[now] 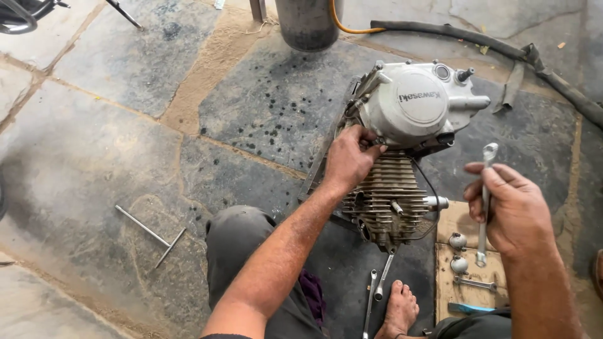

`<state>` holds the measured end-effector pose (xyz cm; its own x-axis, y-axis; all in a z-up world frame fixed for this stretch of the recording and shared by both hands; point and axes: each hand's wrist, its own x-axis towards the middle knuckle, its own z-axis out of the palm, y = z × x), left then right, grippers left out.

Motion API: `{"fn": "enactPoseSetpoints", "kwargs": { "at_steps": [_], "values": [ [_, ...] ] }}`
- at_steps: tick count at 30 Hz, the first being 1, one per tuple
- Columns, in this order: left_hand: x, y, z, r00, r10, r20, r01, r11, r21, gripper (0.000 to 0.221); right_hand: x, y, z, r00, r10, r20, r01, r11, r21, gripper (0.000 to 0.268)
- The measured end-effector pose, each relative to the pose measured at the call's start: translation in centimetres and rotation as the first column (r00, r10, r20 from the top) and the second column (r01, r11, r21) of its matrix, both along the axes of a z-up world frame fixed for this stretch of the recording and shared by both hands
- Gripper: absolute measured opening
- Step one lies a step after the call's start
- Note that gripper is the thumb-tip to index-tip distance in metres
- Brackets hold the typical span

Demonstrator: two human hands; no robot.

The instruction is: Assembling and tightening bolts on a motorcycle engine block using various wrenches.

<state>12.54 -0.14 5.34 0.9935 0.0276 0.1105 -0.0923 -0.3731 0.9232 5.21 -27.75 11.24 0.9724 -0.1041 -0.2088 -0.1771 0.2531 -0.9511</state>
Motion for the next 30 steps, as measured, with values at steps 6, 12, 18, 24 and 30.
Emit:
{"fn": "enactPoseSetpoints", "kwargs": {
  "at_steps": [6,12,18,24,30],
  "values": [
    [0.3,-0.3,-0.5,0.997,-0.014,-0.082,0.015,1.0,0.006,0.037,-0.2,1.9,-0.4,0.988,0.015,-0.151,-0.117,0.709,-0.695,0.029],
    [0.3,0.1,0.0,0.997,-0.046,-0.064,0.048,0.999,0.018,0.036,-0.4,2.4,-0.1,0.979,0.056,-0.198,-0.206,0.221,-0.953,0.041],
    [-0.5,0.0,0.3,0.997,-0.068,0.033,0.061,0.981,0.186,0.04,-1.3,4.2,1.6,0.963,0.12,-0.242,-0.264,0.219,-0.94,0.033],
    [-0.8,-0.3,0.5,0.991,-0.084,0.103,0.049,0.952,0.302,0.045,-1.9,3.6,0.3,0.924,0.126,-0.361,-0.371,0.067,-0.926,0.027],
    [-1.0,-0.4,0.9,0.992,-0.093,0.086,0.06,0.944,0.325,0.051,-2.3,1.4,-1.9,0.956,0.254,-0.145,-0.122,-0.104,-0.987,0.026]
  ]
}}
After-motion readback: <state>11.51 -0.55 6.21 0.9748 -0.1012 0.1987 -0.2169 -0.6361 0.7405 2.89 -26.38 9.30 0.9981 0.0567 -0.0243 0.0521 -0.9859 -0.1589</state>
